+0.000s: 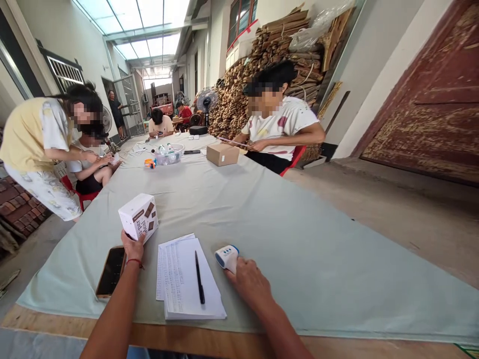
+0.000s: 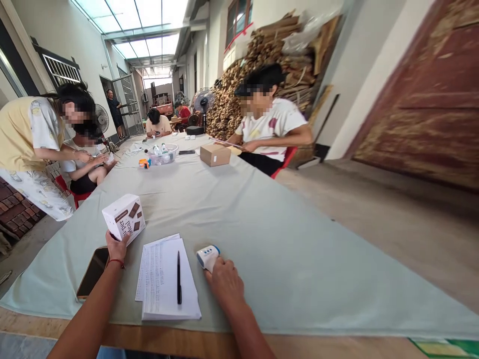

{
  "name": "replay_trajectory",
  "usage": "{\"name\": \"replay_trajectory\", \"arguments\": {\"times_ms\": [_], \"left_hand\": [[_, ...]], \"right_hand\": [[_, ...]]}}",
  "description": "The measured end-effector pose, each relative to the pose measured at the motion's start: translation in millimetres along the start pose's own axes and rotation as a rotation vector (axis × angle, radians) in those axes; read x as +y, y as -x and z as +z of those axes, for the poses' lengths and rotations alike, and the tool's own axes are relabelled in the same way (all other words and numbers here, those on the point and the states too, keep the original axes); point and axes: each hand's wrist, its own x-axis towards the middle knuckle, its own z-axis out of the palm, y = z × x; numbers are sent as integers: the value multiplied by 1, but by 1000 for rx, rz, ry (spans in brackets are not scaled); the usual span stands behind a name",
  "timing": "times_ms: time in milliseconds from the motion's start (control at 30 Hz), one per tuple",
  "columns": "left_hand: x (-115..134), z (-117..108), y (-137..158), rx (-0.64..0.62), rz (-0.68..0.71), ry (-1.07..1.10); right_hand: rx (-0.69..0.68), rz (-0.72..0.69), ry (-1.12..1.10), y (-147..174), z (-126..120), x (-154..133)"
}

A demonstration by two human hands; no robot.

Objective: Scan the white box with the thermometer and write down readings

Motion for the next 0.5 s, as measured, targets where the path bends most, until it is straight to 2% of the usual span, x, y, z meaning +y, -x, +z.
{"name": "replay_trajectory", "arguments": {"times_ms": [67, 133, 233, 300, 367, 433, 500], "left_hand": [[4, -2, 14, 55, -61, 64], [5, -4, 32, 3, -74, 151], [4, -5, 56, -95, -107, 243], [3, -5, 67, -149, -140, 274], [2, -4, 72, -208, -148, 272], [-1, -4, 73, -230, -130, 237], [-4, -4, 73, -218, -117, 190]], "right_hand": [[1, 20, -126, -7, -1, 3], [68, 26, -334, -10, -5, 0], [115, 17, -785, 0, -17, -19], [6, 3, -1106, 14, -25, -39], [-135, 4, -1330, 31, -29, -61], [-187, -24, -1419, 46, -25, -82], [-232, -52, -1395, 56, -15, -99]]}}
